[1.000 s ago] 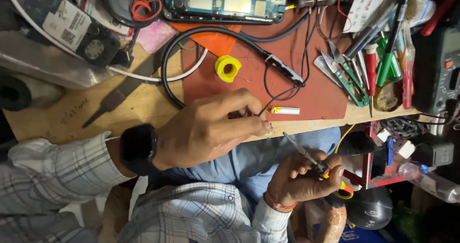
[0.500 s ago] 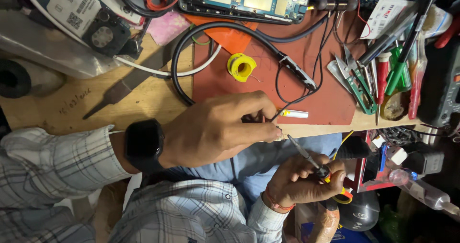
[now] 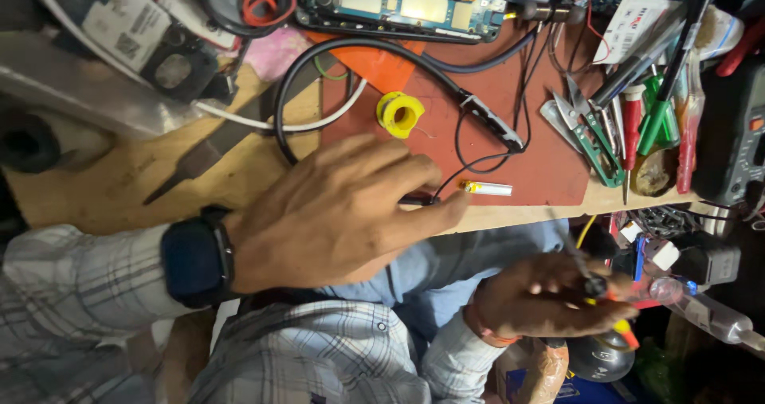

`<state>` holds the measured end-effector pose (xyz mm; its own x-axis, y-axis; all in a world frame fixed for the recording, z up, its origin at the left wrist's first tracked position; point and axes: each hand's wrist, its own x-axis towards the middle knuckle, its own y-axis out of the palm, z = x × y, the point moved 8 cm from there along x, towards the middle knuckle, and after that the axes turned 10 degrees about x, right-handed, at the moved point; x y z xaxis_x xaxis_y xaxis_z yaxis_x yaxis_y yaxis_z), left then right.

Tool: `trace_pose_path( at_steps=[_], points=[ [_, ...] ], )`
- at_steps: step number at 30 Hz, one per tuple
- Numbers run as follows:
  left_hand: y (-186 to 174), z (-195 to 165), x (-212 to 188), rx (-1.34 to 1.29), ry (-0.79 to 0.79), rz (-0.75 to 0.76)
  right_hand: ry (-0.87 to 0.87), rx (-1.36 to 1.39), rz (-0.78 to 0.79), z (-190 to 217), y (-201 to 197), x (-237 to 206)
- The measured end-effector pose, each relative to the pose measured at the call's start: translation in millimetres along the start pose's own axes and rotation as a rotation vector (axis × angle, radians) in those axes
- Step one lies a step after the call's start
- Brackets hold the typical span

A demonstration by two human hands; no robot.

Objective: The person strips a black wire with a utility knife, then uses a soldering iron and solder to attach the wire to a small white cylindrical component. The person holds the component steady with one hand while applying heat and solder with the other.

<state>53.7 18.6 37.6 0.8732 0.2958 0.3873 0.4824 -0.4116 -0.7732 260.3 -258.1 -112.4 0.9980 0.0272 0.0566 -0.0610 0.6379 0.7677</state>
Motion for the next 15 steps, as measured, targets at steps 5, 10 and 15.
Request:
trace_pose_path(
  at_steps=[5, 10, 15],
  points=[
    [-79.4, 8.9, -15.1, 0.157, -0.095, -0.280, 0.043, -0.029, 0.275, 12.3, 0.9, 36.1],
    [-102.4, 17.2, -72.3, 0.422, -0.609, -0.204, -0.062, -0.080, 0.333, 17.1, 10.1, 40.7],
    [-77.7, 10.1, -102.2, 0.622, -0.583, -0.287, 0.047, 0.009, 0.291, 9.9, 34.3, 32.1]
  ],
)
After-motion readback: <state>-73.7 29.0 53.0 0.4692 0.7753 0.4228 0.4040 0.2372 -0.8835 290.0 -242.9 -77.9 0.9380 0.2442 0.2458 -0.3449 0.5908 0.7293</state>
